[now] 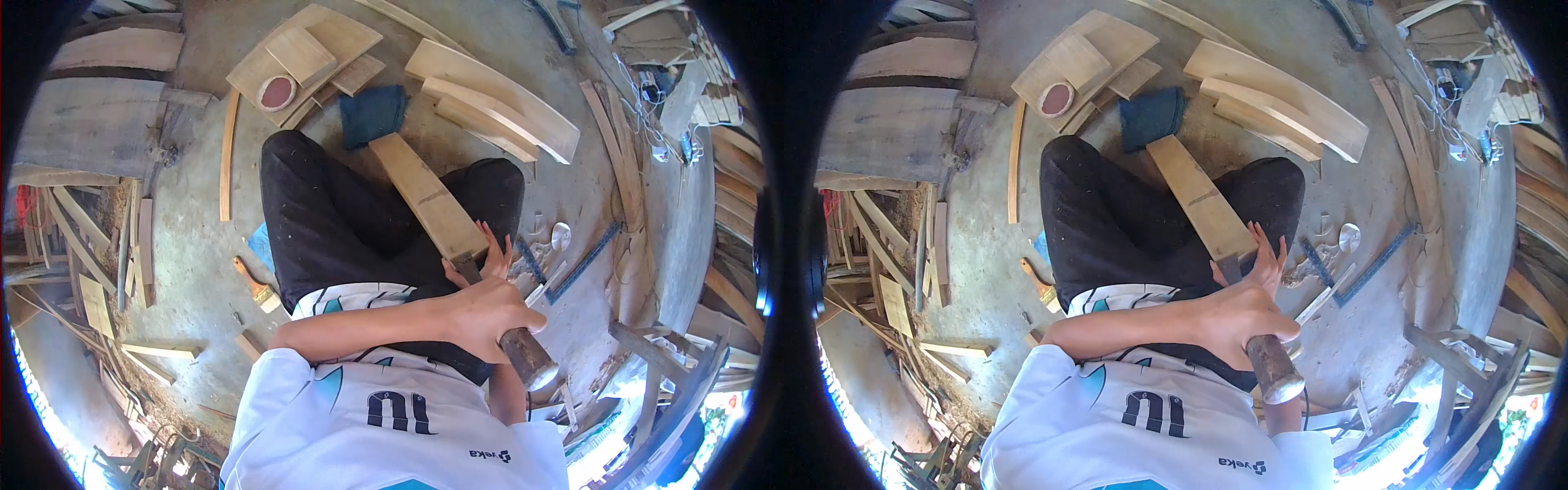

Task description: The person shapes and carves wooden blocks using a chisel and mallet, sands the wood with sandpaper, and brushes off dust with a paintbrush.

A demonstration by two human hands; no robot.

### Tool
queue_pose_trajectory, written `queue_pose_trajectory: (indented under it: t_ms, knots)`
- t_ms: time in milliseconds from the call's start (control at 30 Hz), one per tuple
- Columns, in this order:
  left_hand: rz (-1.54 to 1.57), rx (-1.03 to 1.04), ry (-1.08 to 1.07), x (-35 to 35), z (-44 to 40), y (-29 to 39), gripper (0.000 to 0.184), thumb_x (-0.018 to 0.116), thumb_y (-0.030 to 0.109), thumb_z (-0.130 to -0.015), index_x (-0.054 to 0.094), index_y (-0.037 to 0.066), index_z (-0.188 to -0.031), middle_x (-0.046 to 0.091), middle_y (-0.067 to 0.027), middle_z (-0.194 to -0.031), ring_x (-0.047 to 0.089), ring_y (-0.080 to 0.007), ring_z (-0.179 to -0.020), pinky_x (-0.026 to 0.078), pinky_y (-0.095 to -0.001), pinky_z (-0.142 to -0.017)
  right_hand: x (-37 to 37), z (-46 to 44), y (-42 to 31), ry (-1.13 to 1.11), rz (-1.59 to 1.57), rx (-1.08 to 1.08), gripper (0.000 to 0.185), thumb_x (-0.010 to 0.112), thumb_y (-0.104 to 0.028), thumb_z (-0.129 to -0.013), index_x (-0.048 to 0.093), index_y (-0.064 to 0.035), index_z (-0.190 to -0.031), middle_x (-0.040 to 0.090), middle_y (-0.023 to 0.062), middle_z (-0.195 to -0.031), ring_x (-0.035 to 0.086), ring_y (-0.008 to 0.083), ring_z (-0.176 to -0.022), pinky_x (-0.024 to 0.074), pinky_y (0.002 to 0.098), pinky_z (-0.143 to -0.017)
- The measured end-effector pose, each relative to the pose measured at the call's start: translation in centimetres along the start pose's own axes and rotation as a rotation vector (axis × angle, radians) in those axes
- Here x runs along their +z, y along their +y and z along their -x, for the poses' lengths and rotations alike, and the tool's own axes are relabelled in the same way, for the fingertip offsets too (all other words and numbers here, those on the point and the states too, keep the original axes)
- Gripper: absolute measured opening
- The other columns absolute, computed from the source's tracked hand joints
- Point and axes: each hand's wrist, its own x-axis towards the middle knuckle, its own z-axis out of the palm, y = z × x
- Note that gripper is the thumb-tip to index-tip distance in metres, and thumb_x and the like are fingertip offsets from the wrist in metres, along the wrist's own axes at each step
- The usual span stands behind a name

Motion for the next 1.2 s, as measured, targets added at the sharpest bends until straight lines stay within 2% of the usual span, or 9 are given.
queue_pose_trajectory:
  t_ms: [100, 233, 267, 367, 500, 800, 1000, 1100, 1200]
  knots:
    - [-0.077, -0.002, 0.085, 0.3, -0.1, -1.9, 0.039, 0.078, 0.010, -0.051, 0.060, 0.006, -0.085, 0.066, -0.0116, -0.071, 0.067, -0.0330, -0.071, 0.046, -0.0438, -0.064, -0.6, -0.3, -0.5, -0.061, 0.043, 0.010, 0.093, 0.085, -0.044, -0.059, 0.048, 0.0012, -0.131, 0.062, 0.0138, -0.131, 0.054, 0.0242, -0.130, 0.0215, 0.0554, -0.116]
    - [-0.024, 0.027, 0.024, 0.2, -0.1, 0.1, 0.037, 0.078, 0.011, -0.053, 0.060, 0.007, -0.085, 0.065, -0.0119, -0.071, 0.066, -0.0335, -0.070, 0.043, -0.0431, -0.076, 0.5, 0.4, 0.6, 0.007, 0.016, -0.030, 0.093, 0.085, -0.044, -0.058, 0.048, 0.0009, -0.131, 0.061, 0.0133, -0.132, 0.054, 0.0239, -0.129, 0.0219, 0.0552, -0.116]
    - [-0.022, 0.074, 0.056, 0.5, -0.2, -0.3, 0.046, 0.083, 0.016, -0.051, 0.063, 0.004, -0.091, 0.064, -0.0168, -0.067, 0.066, -0.0390, -0.068, 0.049, -0.0464, -0.062, 0.6, 0.4, 0.8, 0.010, 0.017, -0.036, 0.094, 0.085, -0.044, -0.058, 0.048, 0.0011, -0.131, 0.061, 0.0132, -0.132, 0.054, 0.0237, -0.129, 0.0219, 0.0552, -0.116]
    - [-0.111, 0.097, 0.142, 0.5, -0.7, -1.7, 0.042, 0.082, 0.016, -0.053, 0.061, 0.004, -0.087, 0.062, -0.0160, -0.064, 0.065, -0.0387, -0.066, 0.048, -0.0458, -0.059, 0.5, 0.3, 0.7, 0.004, 0.020, -0.029, 0.094, 0.085, -0.044, -0.058, 0.048, 0.0016, -0.131, 0.061, 0.0133, -0.132, 0.054, 0.0235, -0.129, 0.0215, 0.0549, -0.116]
    - [0.010, 0.043, 0.037, 0.8, -0.5, -0.4, 0.041, 0.081, 0.014, -0.052, 0.061, 0.004, -0.086, 0.063, -0.0154, -0.066, 0.066, -0.0377, -0.067, 0.048, -0.0457, -0.059, 1.3, 0.6, 1.6, 0.005, 0.046, -0.045, 0.094, 0.084, -0.045, -0.057, 0.048, 0.0020, -0.131, 0.061, 0.0143, -0.132, 0.054, 0.0236, -0.130, 0.0205, 0.0544, -0.117]
    - [-0.041, 0.090, 0.164, 1.1, -0.8, -1.6, 0.042, 0.081, 0.012, -0.050, 0.061, 0.004, -0.086, 0.063, -0.0169, -0.066, 0.065, -0.0396, -0.068, 0.047, -0.0454, -0.058, 0.3, 0.1, 0.7, -0.059, 0.005, 0.026, 0.097, 0.085, -0.043, -0.055, 0.048, 0.0026, -0.132, 0.061, 0.0145, -0.131, 0.053, 0.0233, -0.131, 0.0193, 0.0538, -0.117]
    - [0.034, 0.054, 0.054, 1.1, -0.5, -0.2, 0.041, 0.080, 0.014, -0.052, 0.061, 0.003, -0.086, 0.062, -0.0167, -0.065, 0.066, -0.0384, -0.067, 0.048, -0.0465, -0.059, 1.1, 0.2, 1.3, -0.039, 0.068, -0.027, 0.097, 0.086, -0.043, -0.056, 0.048, 0.0026, -0.133, 0.061, 0.0138, -0.131, 0.053, 0.0231, -0.130, 0.0197, 0.0534, -0.118]
    - [-0.101, -0.032, 0.100, 1.4, -0.3, -2.6, 0.036, 0.077, 0.012, -0.052, 0.062, 0.007, -0.083, 0.065, -0.0113, -0.068, 0.066, -0.0328, -0.069, 0.043, -0.0424, -0.076, 0.1, 0.0, 0.2, -0.015, 0.028, -0.037, 0.098, 0.086, -0.044, -0.056, 0.046, 0.0027, -0.133, 0.061, 0.0138, -0.131, 0.054, 0.0233, -0.129, 0.0197, 0.0535, -0.117]
    - [-0.103, 0.070, 0.099, 0.7, 0.0, -1.1, 0.035, 0.078, 0.013, -0.051, 0.061, 0.006, -0.081, 0.065, -0.0120, -0.068, 0.065, -0.0331, -0.070, 0.043, -0.0424, -0.073, 0.0, 0.0, 0.3, -0.037, -0.005, 0.004, 0.100, 0.085, -0.044, -0.057, 0.045, 0.0018, -0.135, 0.061, 0.0134, -0.132, 0.053, 0.0230, -0.129, 0.0191, 0.0537, -0.118]
